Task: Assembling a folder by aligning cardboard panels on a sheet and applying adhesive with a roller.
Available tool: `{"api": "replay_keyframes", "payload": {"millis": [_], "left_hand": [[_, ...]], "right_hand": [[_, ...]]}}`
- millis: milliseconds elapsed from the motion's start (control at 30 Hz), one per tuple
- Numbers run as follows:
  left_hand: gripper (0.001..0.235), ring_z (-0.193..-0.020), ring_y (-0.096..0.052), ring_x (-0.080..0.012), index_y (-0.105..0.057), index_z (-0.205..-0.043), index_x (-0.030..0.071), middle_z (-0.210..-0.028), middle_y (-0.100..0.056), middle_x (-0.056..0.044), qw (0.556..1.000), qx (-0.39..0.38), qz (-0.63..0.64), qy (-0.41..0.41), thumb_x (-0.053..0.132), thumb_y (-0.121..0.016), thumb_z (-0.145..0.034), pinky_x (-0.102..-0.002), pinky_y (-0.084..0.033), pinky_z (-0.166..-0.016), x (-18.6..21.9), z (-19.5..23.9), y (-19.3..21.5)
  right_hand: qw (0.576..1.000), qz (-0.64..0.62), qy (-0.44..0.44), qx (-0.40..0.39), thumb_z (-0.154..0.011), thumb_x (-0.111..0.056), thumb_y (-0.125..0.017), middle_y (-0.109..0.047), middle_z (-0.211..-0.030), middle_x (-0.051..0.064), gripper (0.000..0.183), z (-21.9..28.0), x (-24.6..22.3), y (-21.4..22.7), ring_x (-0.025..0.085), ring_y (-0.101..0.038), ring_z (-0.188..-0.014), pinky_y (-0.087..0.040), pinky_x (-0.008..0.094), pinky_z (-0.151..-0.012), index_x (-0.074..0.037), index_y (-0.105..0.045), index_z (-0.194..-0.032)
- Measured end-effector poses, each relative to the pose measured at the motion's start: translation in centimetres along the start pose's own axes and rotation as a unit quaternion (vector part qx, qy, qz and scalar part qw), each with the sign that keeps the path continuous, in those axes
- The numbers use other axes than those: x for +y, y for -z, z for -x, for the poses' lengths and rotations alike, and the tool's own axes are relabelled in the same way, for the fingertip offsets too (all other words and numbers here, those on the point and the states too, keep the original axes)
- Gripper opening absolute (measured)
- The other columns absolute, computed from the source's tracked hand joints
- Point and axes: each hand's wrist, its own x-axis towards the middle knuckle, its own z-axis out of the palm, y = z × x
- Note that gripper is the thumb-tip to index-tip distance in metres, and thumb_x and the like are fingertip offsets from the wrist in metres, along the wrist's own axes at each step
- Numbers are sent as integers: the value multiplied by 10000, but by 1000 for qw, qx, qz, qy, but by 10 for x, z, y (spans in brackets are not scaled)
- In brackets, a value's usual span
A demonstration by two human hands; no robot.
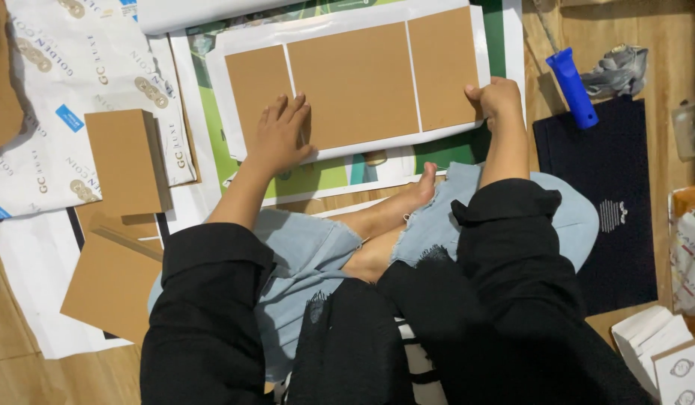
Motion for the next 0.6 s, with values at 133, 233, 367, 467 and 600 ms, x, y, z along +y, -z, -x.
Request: {"api": "replay_keyframes", "payload": {"millis": [133, 233, 367, 467, 600], "left_hand": [[652, -1307, -336, -382, -471, -1335, 60, -1389, -417, -146, 988, 142, 39, 38, 291, -718, -778, -505, -278, -1070, -28, -6, 0], [661, -1260, -356, -379, -443, -1321, 24, -1327, -394, -175, 956, 237, 42, 169, 212, -743, -762, -478, -446, -972, -51, 2, 2], [661, -1051, -509, -426, -405, -1285, -54, -1155, -435, -204, 912, 234, 121, 314, 157, -721, -743, -516, -528, -799, -83, 7, -9], [563, -904, -615, -416, -503, -1163, -45, -1023, -494, -183, 893, 233, 162, 351, 185, -725, -700, -509, -558, -655, -104, 1, -18], [504, -824, -650, -388, -566, -1107, -50, -910, -520, -145, 878, 257, 184, 359, 170, -727, -684, -482, -565, -601, -108, 0, -17]], "right_hand": [[996, 12, 83, 24, -780, -157, -774, -638, -1022, 220, 426, -17, 18, -9, 398, -558, -1098, -395, 608, -879, -1, -606, -1139], [994, 33, 94, 41, -783, -182, -780, -639, -1021, 212, 415, -28, 24, -9, 404, -561, -1082, -405, 594, -877, -16, -617, -1127], [995, 38, 89, 31, -789, -142, -743, -527, -1206, 287, 576, -3, 7, -11, 479, -445, -1181, -353, 680, -866, 46, -480, -1266], [993, 63, 100, 24, -772, -115, -721, -489, -1239, 299, 606, 15, -2, -6, 503, -416, -1187, -345, 698, -847, 46, -458, -1294], [989, 88, 119, 11, -747, -50, -696, -425, -1280, 349, 668, 43, -18, -4, 551, -365, -1197, -310, 725, -833, 81, -399, -1331]]}}
